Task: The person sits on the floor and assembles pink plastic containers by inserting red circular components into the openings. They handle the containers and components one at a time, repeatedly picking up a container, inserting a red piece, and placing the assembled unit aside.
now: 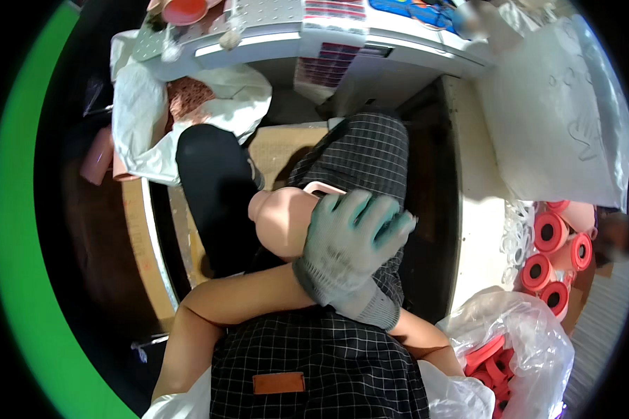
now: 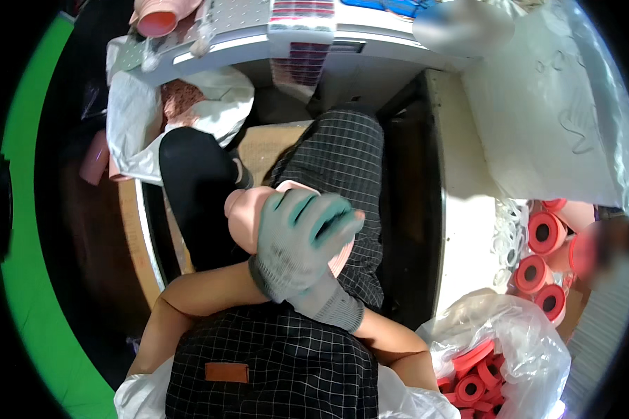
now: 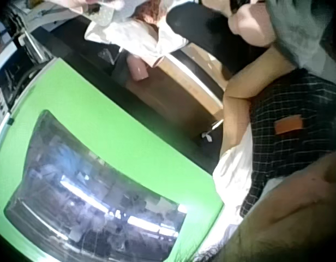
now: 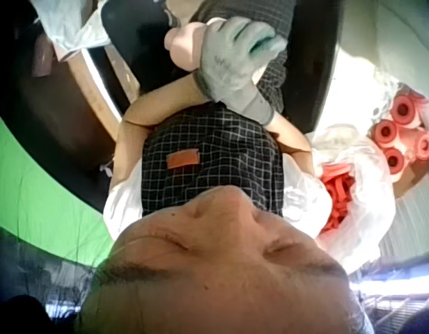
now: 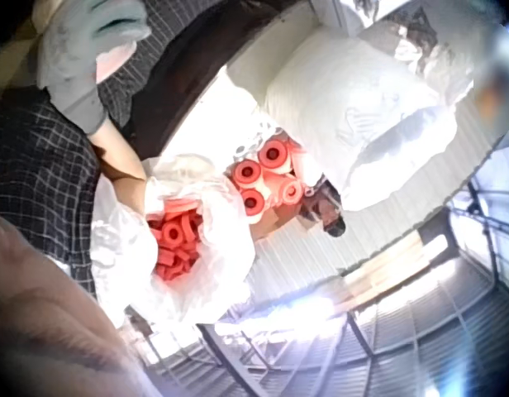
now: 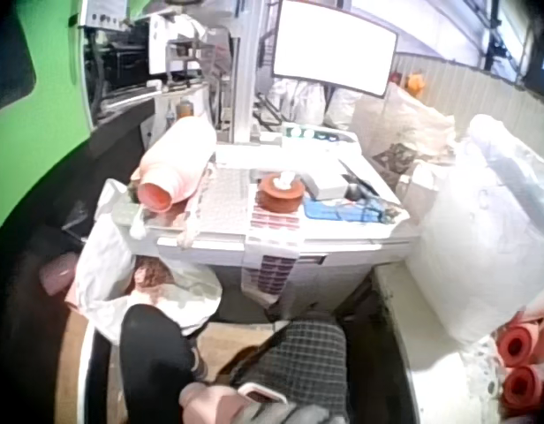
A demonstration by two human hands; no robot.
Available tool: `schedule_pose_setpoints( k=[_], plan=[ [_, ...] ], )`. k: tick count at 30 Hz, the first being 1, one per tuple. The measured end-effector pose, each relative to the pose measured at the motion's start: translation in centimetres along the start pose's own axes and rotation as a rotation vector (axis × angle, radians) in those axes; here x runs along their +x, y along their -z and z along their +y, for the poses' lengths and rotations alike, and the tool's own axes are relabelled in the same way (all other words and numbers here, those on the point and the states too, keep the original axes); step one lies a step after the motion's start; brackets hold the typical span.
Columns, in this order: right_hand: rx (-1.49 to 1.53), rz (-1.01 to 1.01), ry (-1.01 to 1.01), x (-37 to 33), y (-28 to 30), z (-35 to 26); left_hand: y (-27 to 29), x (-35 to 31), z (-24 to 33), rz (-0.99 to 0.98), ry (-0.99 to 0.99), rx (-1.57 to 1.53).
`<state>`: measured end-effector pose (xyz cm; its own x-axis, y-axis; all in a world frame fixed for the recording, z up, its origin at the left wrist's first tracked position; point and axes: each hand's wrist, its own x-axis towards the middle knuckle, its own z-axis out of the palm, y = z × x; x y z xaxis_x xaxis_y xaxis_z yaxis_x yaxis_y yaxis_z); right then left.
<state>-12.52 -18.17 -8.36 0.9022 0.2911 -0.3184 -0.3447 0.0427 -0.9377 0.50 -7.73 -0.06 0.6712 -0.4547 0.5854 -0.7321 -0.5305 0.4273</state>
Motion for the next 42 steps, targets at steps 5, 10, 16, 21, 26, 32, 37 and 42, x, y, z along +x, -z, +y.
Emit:
schedule_pose_setpoints(
  k=[5,10,16,21,26,32,37,42],
  plan=[
    [-0.567,-0.086,0.523,0.4,-0.1,-1.0,1.3,5.2,-3.3,-0.427,-0.162,-0.093],
    [-0.791,0.001,0.52,-1.0,2.8,-6.0,2.9,1.9,-8.9,-0.827,0.019,-0.329],
    [-0.8,1.486,0.528,-17.1,11.0,-9.6,3.1,-0.4,-10.6,-0.622,0.342,-0.423],
    [-1.331,2.009,-0.435,-33.8,14.6,1.1,4.5,0.1,-12.3,-0.74,0.55,-0.617],
    [-1.355,2.013,-0.323,-30.8,15.0,-2.6,4.3,-2.3,-13.3,-0.598,0.418,-0.564],
    [-0.74,1.601,0.401,-17.3,13.1,-11.5,5.0,-3.0,-9.7,-0.538,0.449,-0.613],
    [-0.75,0.715,0.647,-0.3,8.1,-11.8,6.8,-4.4,-7.8,-0.448,0.615,-0.629],
    [-0.815,0.351,0.759,2.7,6.1,-10.2,7.6,-7.2,-9.3,-0.348,0.521,-0.586]
  ],
)
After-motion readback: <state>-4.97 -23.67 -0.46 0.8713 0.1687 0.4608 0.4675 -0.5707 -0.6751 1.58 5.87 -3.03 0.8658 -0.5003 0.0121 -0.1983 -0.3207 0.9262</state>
